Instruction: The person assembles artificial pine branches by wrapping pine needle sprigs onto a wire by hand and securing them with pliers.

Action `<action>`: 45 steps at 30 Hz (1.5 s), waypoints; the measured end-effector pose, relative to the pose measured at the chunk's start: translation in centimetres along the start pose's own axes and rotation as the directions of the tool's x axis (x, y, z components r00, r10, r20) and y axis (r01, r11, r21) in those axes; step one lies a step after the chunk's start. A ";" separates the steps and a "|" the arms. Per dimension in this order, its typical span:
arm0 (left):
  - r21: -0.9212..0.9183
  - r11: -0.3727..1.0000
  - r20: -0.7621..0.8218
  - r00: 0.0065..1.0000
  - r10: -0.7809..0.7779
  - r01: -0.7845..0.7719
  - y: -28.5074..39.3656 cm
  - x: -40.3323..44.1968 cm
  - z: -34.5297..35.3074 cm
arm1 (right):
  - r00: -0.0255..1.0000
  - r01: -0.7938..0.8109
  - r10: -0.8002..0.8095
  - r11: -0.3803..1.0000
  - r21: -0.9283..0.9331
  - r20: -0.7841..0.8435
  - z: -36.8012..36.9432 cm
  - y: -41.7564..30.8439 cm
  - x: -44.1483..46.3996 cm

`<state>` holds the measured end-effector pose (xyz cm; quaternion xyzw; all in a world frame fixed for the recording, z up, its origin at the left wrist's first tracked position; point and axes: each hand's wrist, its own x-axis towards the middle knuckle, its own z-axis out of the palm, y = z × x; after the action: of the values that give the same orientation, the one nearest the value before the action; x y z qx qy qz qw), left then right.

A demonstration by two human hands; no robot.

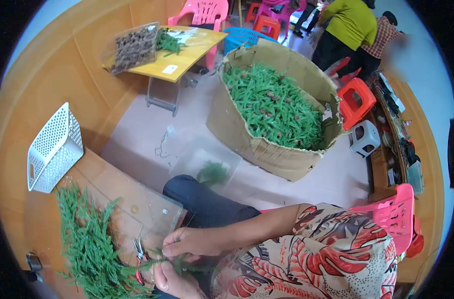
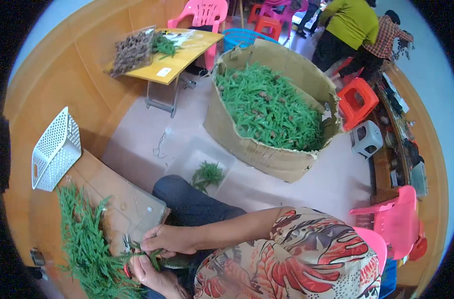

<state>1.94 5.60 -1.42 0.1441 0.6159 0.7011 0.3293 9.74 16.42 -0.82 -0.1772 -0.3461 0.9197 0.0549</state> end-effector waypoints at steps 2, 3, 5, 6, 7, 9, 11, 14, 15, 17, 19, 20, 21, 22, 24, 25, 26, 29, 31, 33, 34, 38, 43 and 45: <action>0.133 0.989 -0.015 0.997 0.069 -0.067 0.6 -0.3 -0.4 | 0.999 0.001 -0.001 1.000 0.005 0.033 0.6 -0.3 -0.3; -0.012 1.000 0.118 0.993 -0.014 0.015 0.8 -0.3 -1.2 | 1.000 0.009 -0.009 1.000 -0.016 0.015 0.7 -0.3 -0.2; -0.169 0.972 0.069 0.986 -0.154 0.163 0.5 -0.5 -1.3 | 1.000 0.021 -0.022 0.998 -0.052 -0.017 0.5 -0.1 0.2; -0.244 0.942 0.052 0.973 -0.225 0.231 1.1 -0.8 -0.9 | 0.999 0.031 -0.034 0.997 -0.069 -0.035 0.7 0.0 0.3; -0.258 0.931 0.024 0.965 -0.262 0.259 2.1 -1.0 -0.3 | 0.998 0.041 -0.046 0.996 -0.085 -0.053 0.8 0.2 0.4; -0.284 0.905 -0.035 0.940 -0.339 0.316 4.2 -1.7 1.5 | 0.995 0.049 -0.057 0.995 -0.091 -0.087 0.9 0.2 -0.2; -0.215 0.889 -0.005 0.909 -0.416 0.405 3.3 -1.6 0.3 | 0.992 0.049 -0.057 0.996 -0.076 -0.110 0.6 0.6 -0.2; 0.145 0.989 0.097 0.995 -0.034 0.020 -0.6 -2.0 -2.0 | 0.989 0.037 -0.047 0.996 -0.077 -0.141 0.4 0.9 -0.4; 0.283 0.935 0.188 0.969 0.163 -0.212 -0.7 -2.2 -1.9 | 0.994 -0.007 -0.004 0.996 -0.091 -0.112 0.3 1.0 -0.3; 0.297 0.946 0.169 0.982 0.083 -0.131 -0.3 -2.3 -1.6 | 0.995 -0.088 0.082 0.988 -0.124 -0.057 -0.6 1.2 -0.3; 0.330 0.925 0.177 0.975 0.135 -0.188 -0.4 -2.4 -1.2 | 0.998 -0.068 0.068 0.990 -0.123 -0.003 -1.3 1.3 -0.2; 0.356 0.891 0.196 0.955 0.224 -0.282 -1.0 -2.4 -1.3 | 0.998 -0.061 0.065 0.991 -0.119 0.027 -1.5 1.4 -0.2; 0.386 0.846 0.216 0.928 0.305 -0.368 -1.4 -2.5 -1.6 | 0.999 -0.053 0.053 0.991 -0.123 -0.005 -1.3 1.5 -0.4; 0.399 0.768 0.281 0.865 0.417 -0.500 -1.2 -2.5 -1.6 | 0.999 -0.047 0.043 0.991 -0.125 -0.034 -0.9 1.3 -0.5; 0.407 0.675 0.346 0.788 0.510 -0.615 -1.2 -2.3 -1.3 | 0.996 -0.074 0.067 0.987 -0.141 -0.057 -0.7 0.6 -0.9; 0.315 0.826 0.308 0.874 0.376 -0.467 -1.3 -1.9 -1.5 | 0.994 -0.107 0.102 0.984 -0.139 -0.042 -1.1 0.5 -0.8; 0.078 0.980 0.236 0.958 0.160 -0.183 -1.5 -1.5 -1.8 | 0.993 -0.120 0.121 0.986 -0.117 0.001 -1.8 1.1 -0.4; -0.524 0.798 0.224 0.952 -0.208 0.297 -1.3 -0.9 -2.6 | 0.979 -0.190 0.183 0.978 -0.082 -0.085 -0.2 -1.8 -2.1; -0.578 0.755 0.321 0.937 -0.140 0.311 -1.0 -0.9 -3.1 | 0.981 -0.159 0.138 0.975 -0.157 -0.137 0.3 -2.2 -2.0; -0.564 0.792 0.192 0.970 -0.150 0.234 0.7 -1.6 -2.0 | 0.990 -0.090 0.078 0.991 -0.098 -0.117 1.1 -2.1 -2.0; -0.551 0.809 0.191 0.975 -0.117 0.205 1.1 -1.4 -2.2 | 0.986 -0.107 0.090 0.987 -0.119 -0.139 1.5 -2.4 -1.9; -0.525 0.838 0.250 0.968 -0.016 0.149 2.2 -1.4 -1.5 | 0.999 -0.025 0.024 0.999 -0.021 -0.031 2.0 -2.7 -2.0; -0.373 0.928 0.131 0.990 0.053 0.000 0.8 -1.4 -2.9 | 0.999 -0.044 0.044 0.998 -0.040 0.016 1.5 -2.8 -2.0; -0.397 0.918 0.216 0.973 0.086 0.007 0.6 -0.9 -4.0 | 0.998 -0.056 0.056 0.998 -0.032 -0.006 2.0 -3.0 -2.1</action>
<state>0.03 1.91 -1.50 0.1673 0.4167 0.7959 0.4061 10.86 17.01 3.14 -0.1898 -0.3558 0.9147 0.0272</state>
